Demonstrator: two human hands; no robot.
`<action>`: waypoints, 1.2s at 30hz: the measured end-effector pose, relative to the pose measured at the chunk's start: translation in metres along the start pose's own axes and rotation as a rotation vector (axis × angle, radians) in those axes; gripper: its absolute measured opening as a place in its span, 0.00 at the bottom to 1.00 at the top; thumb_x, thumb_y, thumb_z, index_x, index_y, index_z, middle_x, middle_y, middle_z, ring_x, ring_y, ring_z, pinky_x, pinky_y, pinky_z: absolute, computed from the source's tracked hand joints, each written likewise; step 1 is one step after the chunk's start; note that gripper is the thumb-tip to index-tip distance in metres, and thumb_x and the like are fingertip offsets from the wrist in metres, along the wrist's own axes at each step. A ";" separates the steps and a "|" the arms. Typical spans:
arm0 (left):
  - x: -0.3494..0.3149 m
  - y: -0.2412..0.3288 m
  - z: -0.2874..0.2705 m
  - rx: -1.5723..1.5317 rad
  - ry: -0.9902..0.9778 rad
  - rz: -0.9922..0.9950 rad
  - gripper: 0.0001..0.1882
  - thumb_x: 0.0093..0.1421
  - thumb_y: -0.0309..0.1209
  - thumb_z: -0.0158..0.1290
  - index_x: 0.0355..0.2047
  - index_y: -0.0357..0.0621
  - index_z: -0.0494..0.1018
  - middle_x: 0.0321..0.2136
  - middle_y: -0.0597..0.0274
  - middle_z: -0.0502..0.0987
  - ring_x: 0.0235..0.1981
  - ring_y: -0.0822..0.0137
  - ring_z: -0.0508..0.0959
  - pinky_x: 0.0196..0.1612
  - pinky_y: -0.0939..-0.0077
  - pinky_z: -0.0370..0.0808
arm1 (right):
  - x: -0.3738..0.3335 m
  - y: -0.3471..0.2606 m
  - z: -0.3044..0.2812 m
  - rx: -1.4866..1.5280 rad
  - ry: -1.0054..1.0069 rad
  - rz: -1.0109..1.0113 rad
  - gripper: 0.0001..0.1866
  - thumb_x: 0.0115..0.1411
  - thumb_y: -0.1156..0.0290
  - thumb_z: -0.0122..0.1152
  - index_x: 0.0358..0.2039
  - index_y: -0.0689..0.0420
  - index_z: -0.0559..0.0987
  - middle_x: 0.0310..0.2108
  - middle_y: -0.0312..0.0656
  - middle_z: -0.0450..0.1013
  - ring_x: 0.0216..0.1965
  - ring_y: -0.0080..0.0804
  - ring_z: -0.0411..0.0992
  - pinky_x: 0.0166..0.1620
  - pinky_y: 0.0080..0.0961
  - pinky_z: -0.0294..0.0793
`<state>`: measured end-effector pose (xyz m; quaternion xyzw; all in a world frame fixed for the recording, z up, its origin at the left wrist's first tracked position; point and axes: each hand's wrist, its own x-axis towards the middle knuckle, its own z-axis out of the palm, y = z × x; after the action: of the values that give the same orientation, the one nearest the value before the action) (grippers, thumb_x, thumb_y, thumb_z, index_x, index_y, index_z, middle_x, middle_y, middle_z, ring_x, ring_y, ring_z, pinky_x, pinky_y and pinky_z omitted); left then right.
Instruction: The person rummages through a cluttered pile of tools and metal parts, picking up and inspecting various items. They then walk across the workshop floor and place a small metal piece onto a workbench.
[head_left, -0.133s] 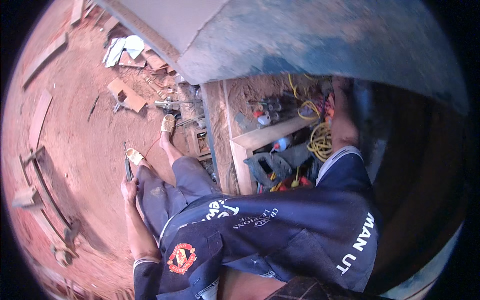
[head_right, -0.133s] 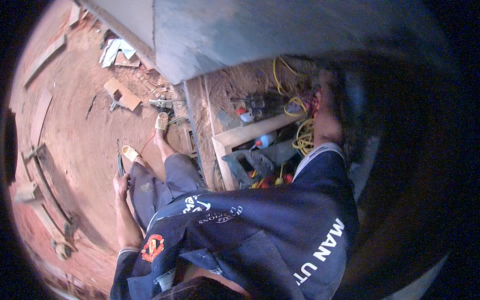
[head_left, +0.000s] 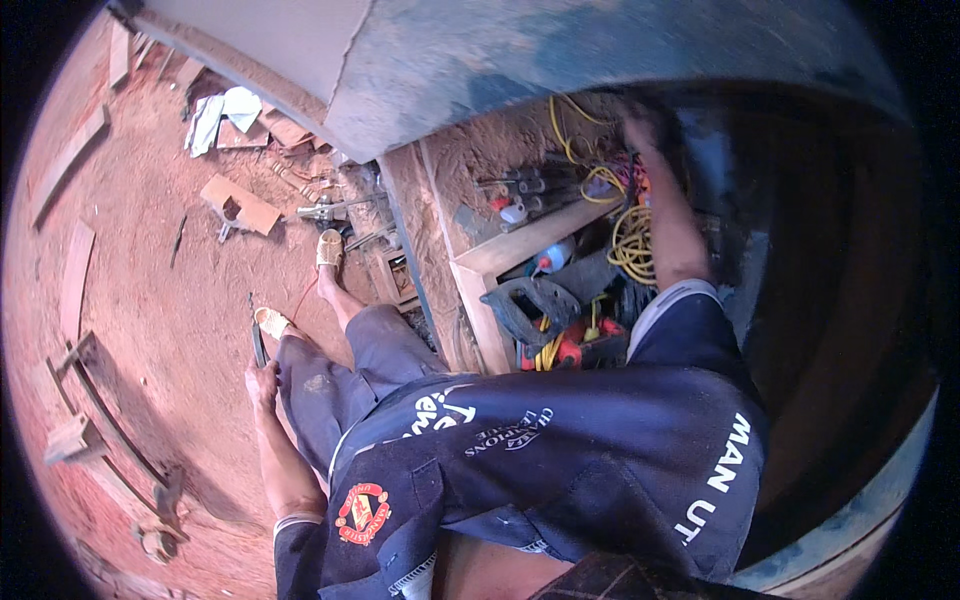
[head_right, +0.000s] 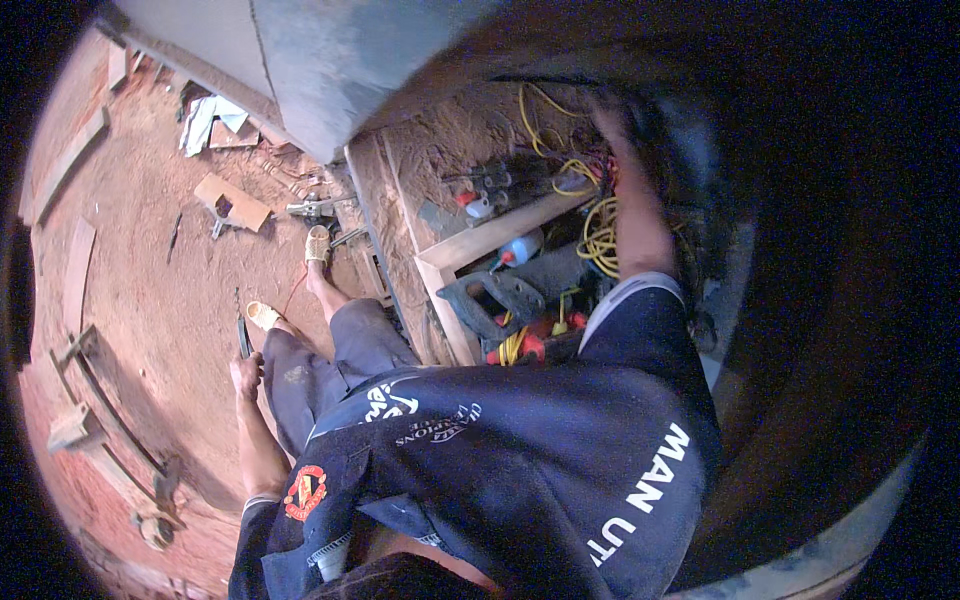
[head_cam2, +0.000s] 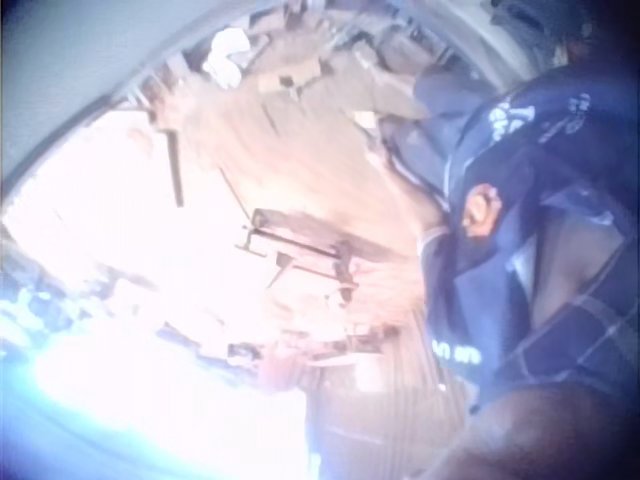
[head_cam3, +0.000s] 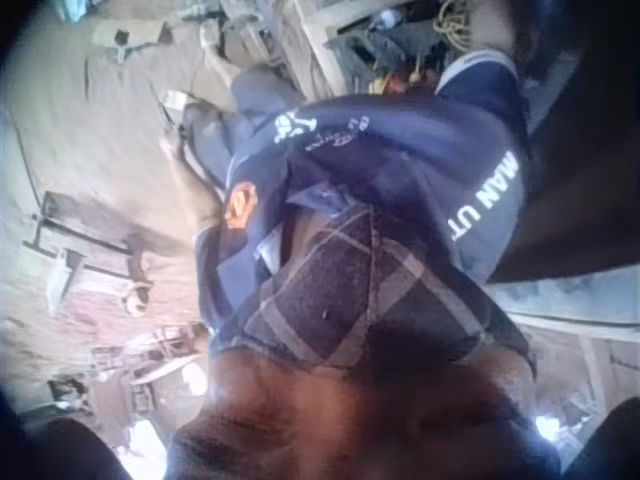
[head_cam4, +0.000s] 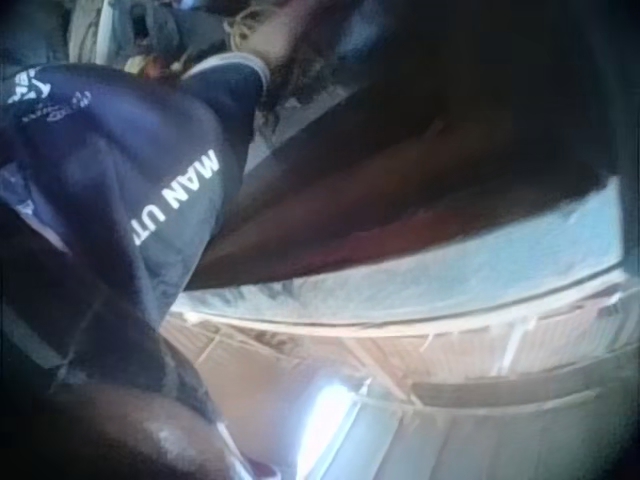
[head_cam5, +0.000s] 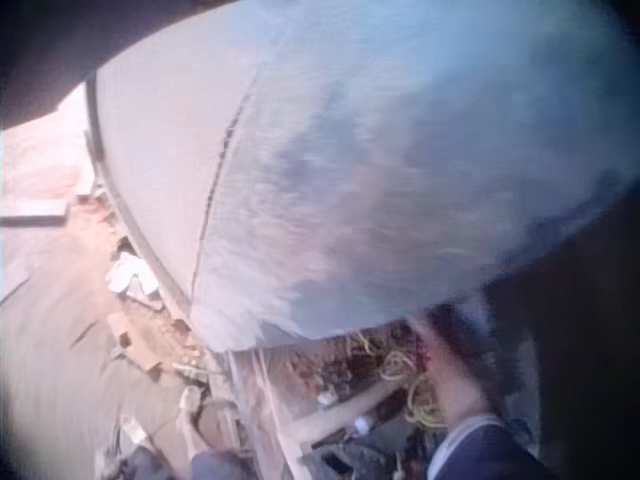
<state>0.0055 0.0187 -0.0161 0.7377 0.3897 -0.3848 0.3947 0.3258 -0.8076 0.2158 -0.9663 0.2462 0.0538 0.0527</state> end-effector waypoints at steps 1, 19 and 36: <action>0.001 -0.001 -0.002 0.024 -0.011 -0.010 0.14 0.53 0.29 0.55 0.39 0.34 0.75 0.21 0.56 0.79 0.19 0.66 0.78 0.23 0.69 0.75 | -0.007 -0.014 0.011 -0.175 -0.071 -0.187 0.34 0.63 0.42 0.55 0.60 0.55 0.74 0.64 0.50 0.67 0.66 0.45 0.62 0.66 0.39 0.61; -0.043 -0.083 -0.079 -0.114 0.161 0.006 0.18 0.50 0.35 0.58 0.41 0.40 0.78 0.22 0.53 0.81 0.20 0.63 0.81 0.28 0.66 0.78 | -0.151 -0.140 0.036 -0.109 -0.518 -0.317 0.22 0.62 0.55 0.60 0.47 0.62 0.81 0.42 0.49 0.80 0.44 0.37 0.78 0.49 0.34 0.74; -0.055 -0.269 -0.218 -0.363 0.102 -0.231 0.10 0.55 0.31 0.57 0.36 0.41 0.76 0.21 0.60 0.79 0.16 0.67 0.78 0.17 0.69 0.71 | -0.492 -0.390 0.179 0.319 -0.785 -0.542 0.24 0.64 0.54 0.59 0.51 0.62 0.79 0.50 0.52 0.78 0.52 0.39 0.76 0.56 0.33 0.72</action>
<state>-0.1961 0.2998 0.0414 0.6233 0.5540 -0.3134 0.4543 0.0700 -0.2129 0.1326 -0.8822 -0.0467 0.3594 0.3006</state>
